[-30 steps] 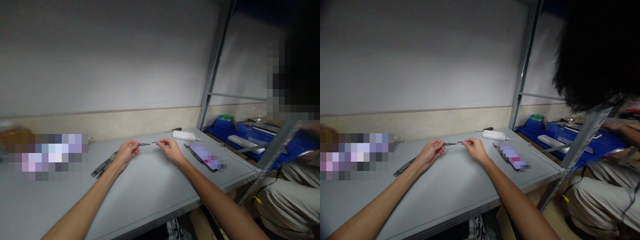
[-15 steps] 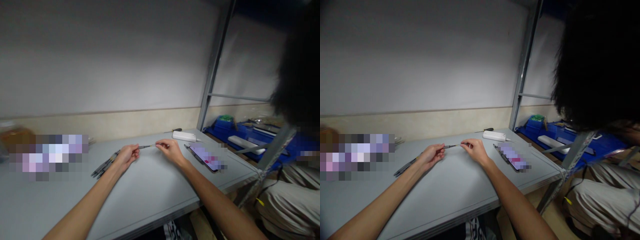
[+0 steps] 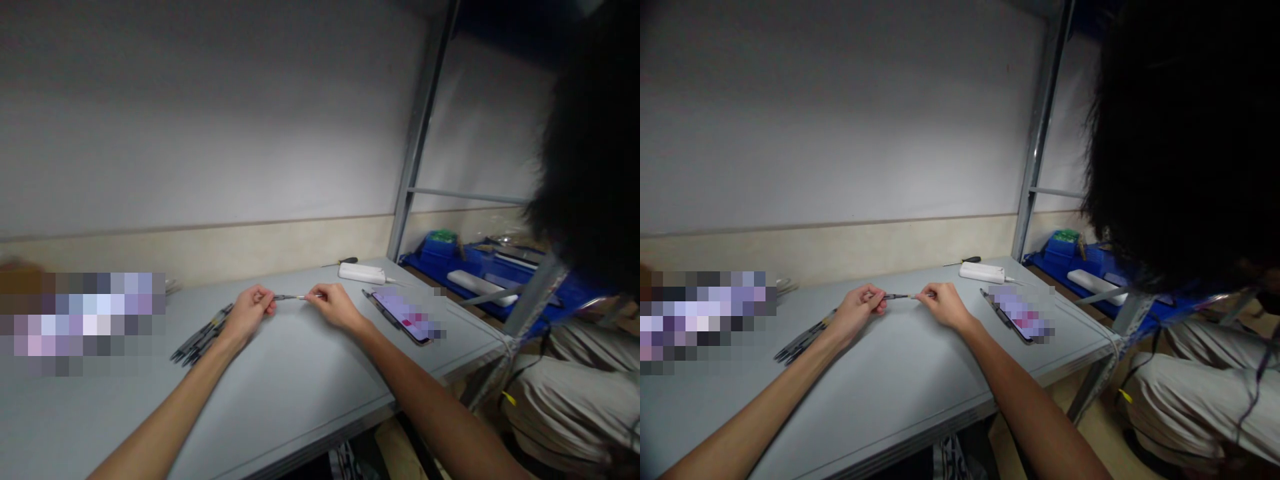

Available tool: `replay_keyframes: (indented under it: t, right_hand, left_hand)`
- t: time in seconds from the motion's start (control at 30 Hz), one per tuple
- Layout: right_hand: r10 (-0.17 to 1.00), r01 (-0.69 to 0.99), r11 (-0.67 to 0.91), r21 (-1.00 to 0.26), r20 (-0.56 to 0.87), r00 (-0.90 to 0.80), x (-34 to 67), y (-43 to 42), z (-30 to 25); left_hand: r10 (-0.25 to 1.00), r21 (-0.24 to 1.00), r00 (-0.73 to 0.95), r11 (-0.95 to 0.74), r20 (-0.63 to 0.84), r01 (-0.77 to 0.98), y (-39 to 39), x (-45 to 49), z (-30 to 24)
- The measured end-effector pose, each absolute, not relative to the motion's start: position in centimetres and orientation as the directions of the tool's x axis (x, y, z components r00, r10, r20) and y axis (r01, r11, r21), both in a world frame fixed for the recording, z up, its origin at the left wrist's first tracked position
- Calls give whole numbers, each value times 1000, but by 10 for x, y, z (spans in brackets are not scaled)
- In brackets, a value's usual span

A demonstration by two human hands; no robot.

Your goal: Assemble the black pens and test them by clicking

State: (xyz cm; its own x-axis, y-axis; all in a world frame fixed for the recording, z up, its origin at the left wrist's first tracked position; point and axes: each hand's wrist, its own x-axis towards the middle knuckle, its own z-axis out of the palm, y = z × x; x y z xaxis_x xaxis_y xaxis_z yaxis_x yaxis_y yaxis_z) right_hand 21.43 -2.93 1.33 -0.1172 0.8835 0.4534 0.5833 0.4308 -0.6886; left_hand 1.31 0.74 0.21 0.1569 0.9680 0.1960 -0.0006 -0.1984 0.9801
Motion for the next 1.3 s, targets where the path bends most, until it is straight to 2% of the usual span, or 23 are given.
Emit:
replay_keyframes:
  t: [0.07,0.17,0.27,0.33,0.47,0.53,0.6,0.73,0.87,0.97,1.07,1.17,1.23,1.3]
  right_hand:
    - [904,535,401,-744,417,-97,216,-27,13]
    - [930,410,357,-839,359,-76,219,-23,10]
    - [972,165,228,-960,214,-94,220,-20,8]
    - [984,-30,89,-996,93,-154,221,-20,8]
    - [928,-277,-235,-932,-130,-349,229,-20,14]
    - [875,-332,-386,-861,-227,-428,234,-19,16]
    - [837,-360,-475,-803,-285,-468,238,-18,17]
    - [840,-386,-492,-781,-309,-446,239,-15,15]
    - [926,-442,-349,-826,-232,-298,234,-13,13]
    - [978,-446,-206,-871,-172,-117,232,-13,15]
    - [984,-445,36,-895,-46,172,229,-14,18]
    - [920,-512,237,-826,22,391,231,-13,21]
    - [912,-598,268,-755,0,410,234,-13,24]
    - [934,-669,252,-699,-6,358,239,-13,26]
  left_hand:
    - [931,938,173,-338,322,75,8,14,1]
    - [899,886,178,-430,401,175,5,15,5]
    - [845,778,178,-535,505,329,-2,15,11]
    - [752,629,216,-645,622,434,-6,15,14]
    - [454,237,402,-843,796,483,-17,16,18]
    - [344,82,526,-885,778,458,-24,17,21]
    - [328,17,627,-894,707,448,-30,19,25]
    - [453,28,694,-847,559,531,-33,21,30]
    - [523,18,671,-795,525,606,-32,26,26]
    - [540,53,658,-792,524,608,-35,33,20]
    - [552,156,660,-814,510,560,-40,39,15]
    - [607,282,630,-790,485,544,-43,42,10]
    - [646,330,601,-761,471,559,-43,42,8]
    - [678,359,578,-733,455,578,-41,42,6]
